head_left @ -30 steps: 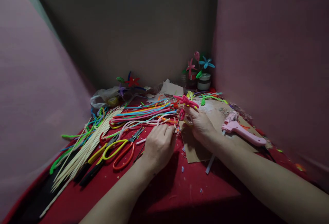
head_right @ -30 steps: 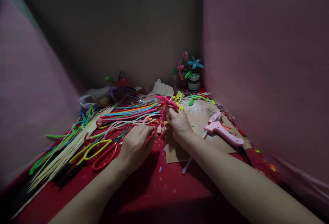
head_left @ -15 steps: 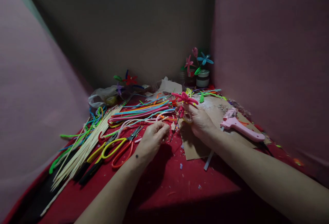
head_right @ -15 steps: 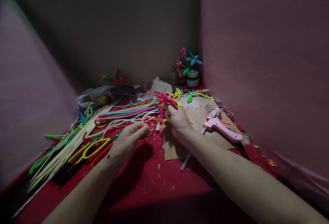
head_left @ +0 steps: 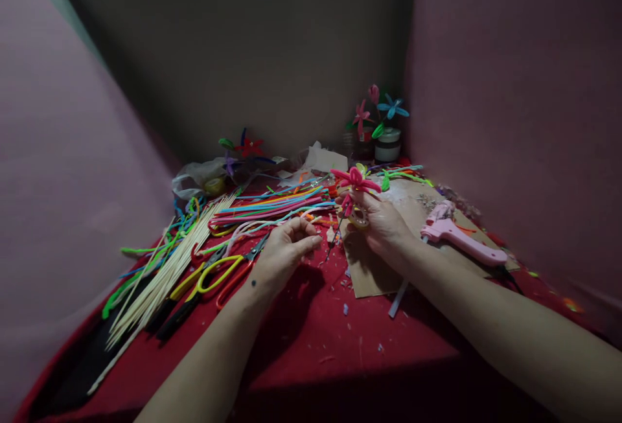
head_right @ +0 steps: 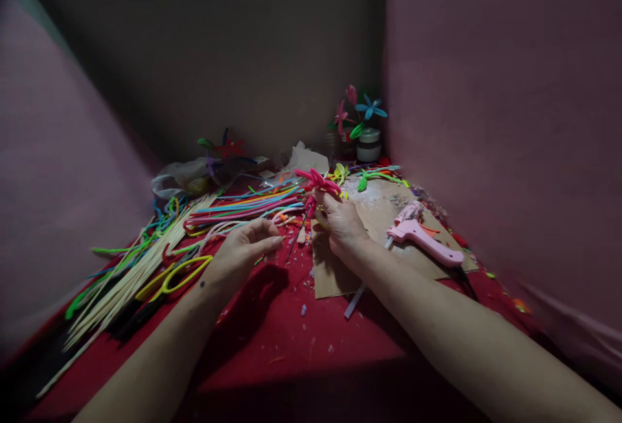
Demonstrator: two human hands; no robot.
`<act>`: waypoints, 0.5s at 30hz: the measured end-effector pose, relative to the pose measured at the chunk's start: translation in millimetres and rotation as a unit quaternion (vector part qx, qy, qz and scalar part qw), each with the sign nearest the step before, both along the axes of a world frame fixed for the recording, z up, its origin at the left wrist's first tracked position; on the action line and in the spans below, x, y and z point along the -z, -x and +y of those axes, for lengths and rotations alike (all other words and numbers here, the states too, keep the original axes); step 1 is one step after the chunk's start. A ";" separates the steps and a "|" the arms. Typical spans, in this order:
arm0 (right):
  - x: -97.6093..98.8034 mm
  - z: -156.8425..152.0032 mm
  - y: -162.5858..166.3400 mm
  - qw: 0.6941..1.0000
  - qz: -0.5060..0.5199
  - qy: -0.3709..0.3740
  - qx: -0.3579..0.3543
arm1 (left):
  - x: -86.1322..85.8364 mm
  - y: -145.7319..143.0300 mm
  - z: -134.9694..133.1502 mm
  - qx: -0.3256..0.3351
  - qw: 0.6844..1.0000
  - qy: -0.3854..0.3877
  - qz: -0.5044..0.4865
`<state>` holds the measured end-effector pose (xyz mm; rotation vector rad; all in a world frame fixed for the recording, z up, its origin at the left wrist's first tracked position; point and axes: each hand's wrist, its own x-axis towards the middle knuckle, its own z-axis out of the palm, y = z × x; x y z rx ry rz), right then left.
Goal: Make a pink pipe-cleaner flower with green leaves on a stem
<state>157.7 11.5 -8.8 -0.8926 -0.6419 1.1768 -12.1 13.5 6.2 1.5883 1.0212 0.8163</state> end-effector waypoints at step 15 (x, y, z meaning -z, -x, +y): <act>-1.6 -1.4 4.3 1.000 0.015 0.000 0.010 | 8.5 -7.4 -4.2 0.097 0.990 0.047 0.091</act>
